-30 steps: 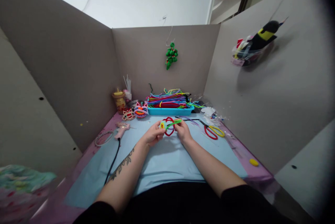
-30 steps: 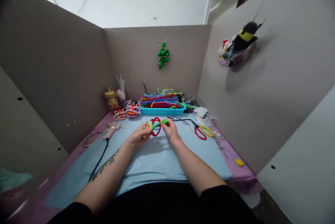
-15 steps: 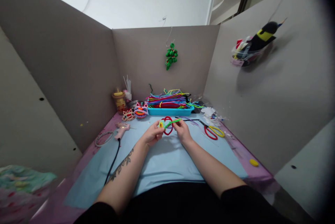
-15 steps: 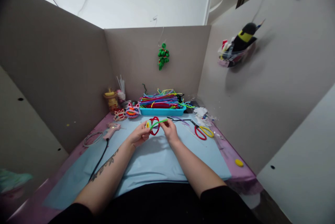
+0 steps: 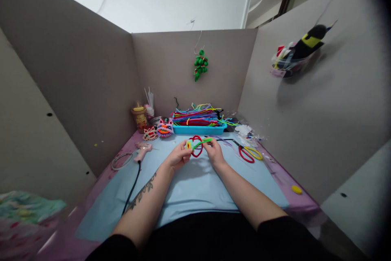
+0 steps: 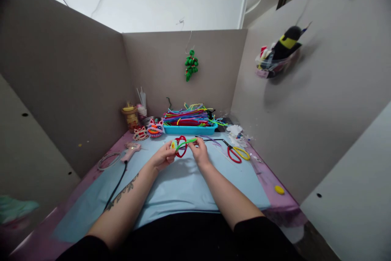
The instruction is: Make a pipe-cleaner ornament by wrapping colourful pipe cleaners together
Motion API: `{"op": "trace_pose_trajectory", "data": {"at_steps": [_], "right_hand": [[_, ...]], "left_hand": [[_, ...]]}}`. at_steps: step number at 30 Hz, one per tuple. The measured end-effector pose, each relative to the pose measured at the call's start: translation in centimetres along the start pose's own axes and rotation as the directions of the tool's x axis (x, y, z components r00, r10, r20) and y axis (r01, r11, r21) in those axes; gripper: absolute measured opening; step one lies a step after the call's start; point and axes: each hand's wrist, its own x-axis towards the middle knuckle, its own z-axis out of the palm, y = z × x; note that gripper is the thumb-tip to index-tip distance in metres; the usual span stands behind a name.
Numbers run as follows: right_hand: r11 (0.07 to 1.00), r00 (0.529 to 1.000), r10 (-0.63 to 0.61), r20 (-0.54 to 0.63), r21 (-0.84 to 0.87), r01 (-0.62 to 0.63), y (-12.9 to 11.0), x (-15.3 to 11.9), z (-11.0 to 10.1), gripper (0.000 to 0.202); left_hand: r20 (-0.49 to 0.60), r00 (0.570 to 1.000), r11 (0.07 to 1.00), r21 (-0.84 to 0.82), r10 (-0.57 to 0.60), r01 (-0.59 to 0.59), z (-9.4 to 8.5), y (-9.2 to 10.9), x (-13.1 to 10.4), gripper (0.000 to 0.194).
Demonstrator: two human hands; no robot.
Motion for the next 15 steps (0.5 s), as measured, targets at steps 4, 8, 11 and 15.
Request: {"op": "trace_pose_trajectory", "data": {"at_steps": [4, 8, 11, 15], "right_hand": [[0.996, 0.998, 0.063, 0.019, 0.063, -0.064, -0.12, 0.15, -0.06, 0.026], [0.982, 0.994, 0.098, 0.057, 0.157, -0.106, -0.56, 0.05, 0.14, 0.023], [0.967, 0.993, 0.107, 0.059, 0.224, -0.118, -0.57, -0.03, 0.29, 0.024], [0.97, 0.993, 0.098, 0.059, 0.219, -0.108, -0.11, -0.05, 0.4, 0.03]], "left_hand": [[-0.004, 1.0, 1.0, -0.004, 0.004, -0.004, 0.0, -0.03, 0.01, 0.05], [-0.017, 1.0, 1.0, 0.004, -0.005, 0.005, 0.14, 0.08, -0.03, 0.053], [-0.014, 1.0, 1.0, 0.005, -0.006, 0.007, 0.18, 0.12, -0.07, 0.053], [-0.017, 1.0, 1.0, 0.005, -0.008, 0.008, 0.15, 0.1, -0.05, 0.053]]}}
